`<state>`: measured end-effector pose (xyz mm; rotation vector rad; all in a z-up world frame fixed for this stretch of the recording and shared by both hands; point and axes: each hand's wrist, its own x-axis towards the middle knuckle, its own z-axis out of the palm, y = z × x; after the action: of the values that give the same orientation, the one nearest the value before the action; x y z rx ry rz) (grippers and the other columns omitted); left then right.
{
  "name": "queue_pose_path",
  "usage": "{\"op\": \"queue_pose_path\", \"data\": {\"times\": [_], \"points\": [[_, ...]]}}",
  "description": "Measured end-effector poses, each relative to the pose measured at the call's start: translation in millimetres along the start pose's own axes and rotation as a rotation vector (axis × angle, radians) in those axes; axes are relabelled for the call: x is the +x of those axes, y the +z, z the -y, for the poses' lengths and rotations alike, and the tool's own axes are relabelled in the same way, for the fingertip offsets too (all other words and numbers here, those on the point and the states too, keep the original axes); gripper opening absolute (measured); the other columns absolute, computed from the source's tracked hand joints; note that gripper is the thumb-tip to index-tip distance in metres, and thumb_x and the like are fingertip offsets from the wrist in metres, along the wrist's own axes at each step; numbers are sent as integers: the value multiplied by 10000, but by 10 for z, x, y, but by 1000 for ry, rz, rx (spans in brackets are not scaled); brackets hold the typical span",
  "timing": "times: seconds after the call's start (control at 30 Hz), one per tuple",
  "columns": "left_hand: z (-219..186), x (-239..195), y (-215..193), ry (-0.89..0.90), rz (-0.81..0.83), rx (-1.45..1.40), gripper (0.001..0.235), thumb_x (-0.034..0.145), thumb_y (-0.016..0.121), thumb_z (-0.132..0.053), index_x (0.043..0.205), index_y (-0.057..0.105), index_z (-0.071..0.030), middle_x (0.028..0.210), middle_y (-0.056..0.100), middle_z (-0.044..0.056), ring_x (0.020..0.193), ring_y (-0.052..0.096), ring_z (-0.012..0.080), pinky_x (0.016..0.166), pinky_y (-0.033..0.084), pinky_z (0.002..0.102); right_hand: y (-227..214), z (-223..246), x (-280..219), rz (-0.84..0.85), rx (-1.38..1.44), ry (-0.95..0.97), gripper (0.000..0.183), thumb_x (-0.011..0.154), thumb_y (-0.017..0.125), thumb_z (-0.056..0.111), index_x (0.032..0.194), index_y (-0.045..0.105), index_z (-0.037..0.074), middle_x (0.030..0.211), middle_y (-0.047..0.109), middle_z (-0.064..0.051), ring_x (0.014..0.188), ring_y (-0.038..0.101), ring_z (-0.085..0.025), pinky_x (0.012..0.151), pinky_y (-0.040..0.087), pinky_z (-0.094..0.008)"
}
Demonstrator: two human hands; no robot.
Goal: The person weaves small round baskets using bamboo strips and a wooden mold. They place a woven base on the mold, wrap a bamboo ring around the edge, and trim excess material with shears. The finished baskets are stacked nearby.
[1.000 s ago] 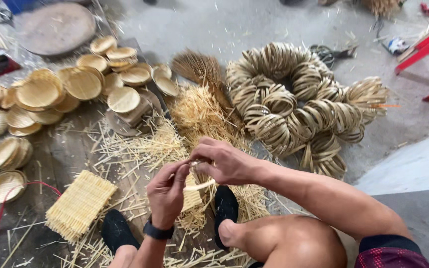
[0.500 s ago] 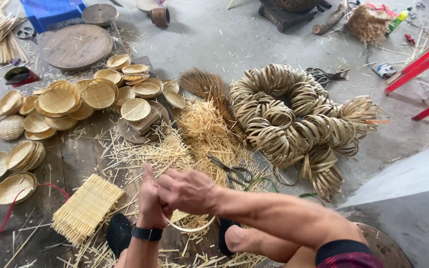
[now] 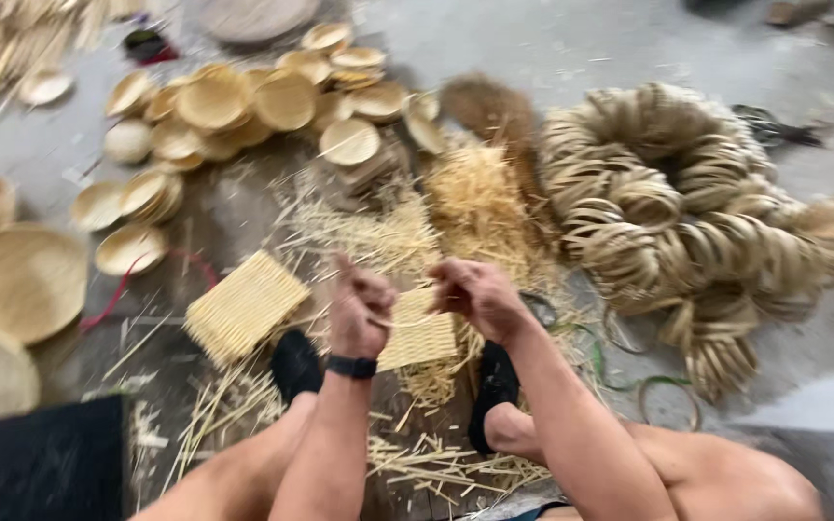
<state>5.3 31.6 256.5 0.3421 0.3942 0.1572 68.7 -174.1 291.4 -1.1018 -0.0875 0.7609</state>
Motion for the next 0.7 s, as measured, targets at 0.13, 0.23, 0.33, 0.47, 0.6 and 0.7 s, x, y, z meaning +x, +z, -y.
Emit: {"op": "queue_pose_path", "data": {"times": [0.13, 0.23, 0.33, 0.47, 0.6, 0.7], "points": [[-89, 7, -39, -224, -4, 314, 231, 971, 624, -286, 805, 591, -130, 623, 540, -26, 536, 452, 79, 475, 360, 247, -216, -147, 83, 32, 64, 35, 351, 1056, 585, 262, 1063, 705, -67, 671, 606, -32, 576, 560, -140, 566, 488, -305], [-61, 22, -72, -301, -2, 394, 228, 967, 667, -254, 797, 608, -115, 563, 452, -74, 466, 382, 49, 420, 306, 226, -220, -229, 119, 28, 120, 126, 359, 1020, 603, 297, 984, 719, -41, 621, 562, -4, 533, 489, -112, 520, 428, -285], [-26, 21, -109, -260, -45, 403, 273, 955, 706, -250, 757, 587, -103, 522, 402, -71, 425, 342, 52, 392, 277, 228, -204, -351, 157, 30, 204, 160, 412, 1034, 623, 354, 863, 687, -15, 578, 493, 22, 501, 428, -107, 488, 379, -284], [-49, -13, -138, -335, -43, 591, 260, 917, 702, -270, 754, 614, -88, 512, 402, -69, 394, 309, 45, 365, 244, 226, -232, -483, 217, 21, 198, 202, 376, 1014, 638, 322, 736, 608, 71, 547, 446, 5, 437, 338, -103, 419, 266, -264], [47, 52, -249, -253, -108, 524, 246, 900, 739, -188, 741, 589, -75, 515, 408, -65, 373, 278, 37, 336, 193, 232, -209, -560, 273, -2, 195, 226, 413, 1012, 647, 300, 663, 485, 148, 543, 368, 59, 420, 289, -66, 386, 219, -244], [53, 93, -354, -221, -107, 502, 228, 917, 740, -158, 766, 588, -80, 544, 445, -55, 387, 293, 41, 347, 201, 237, -177, -557, 264, -13, 142, 223, 424, 1016, 650, 311, 669, 477, 139, 561, 370, 59, 445, 295, -69, 401, 219, -243]]}}
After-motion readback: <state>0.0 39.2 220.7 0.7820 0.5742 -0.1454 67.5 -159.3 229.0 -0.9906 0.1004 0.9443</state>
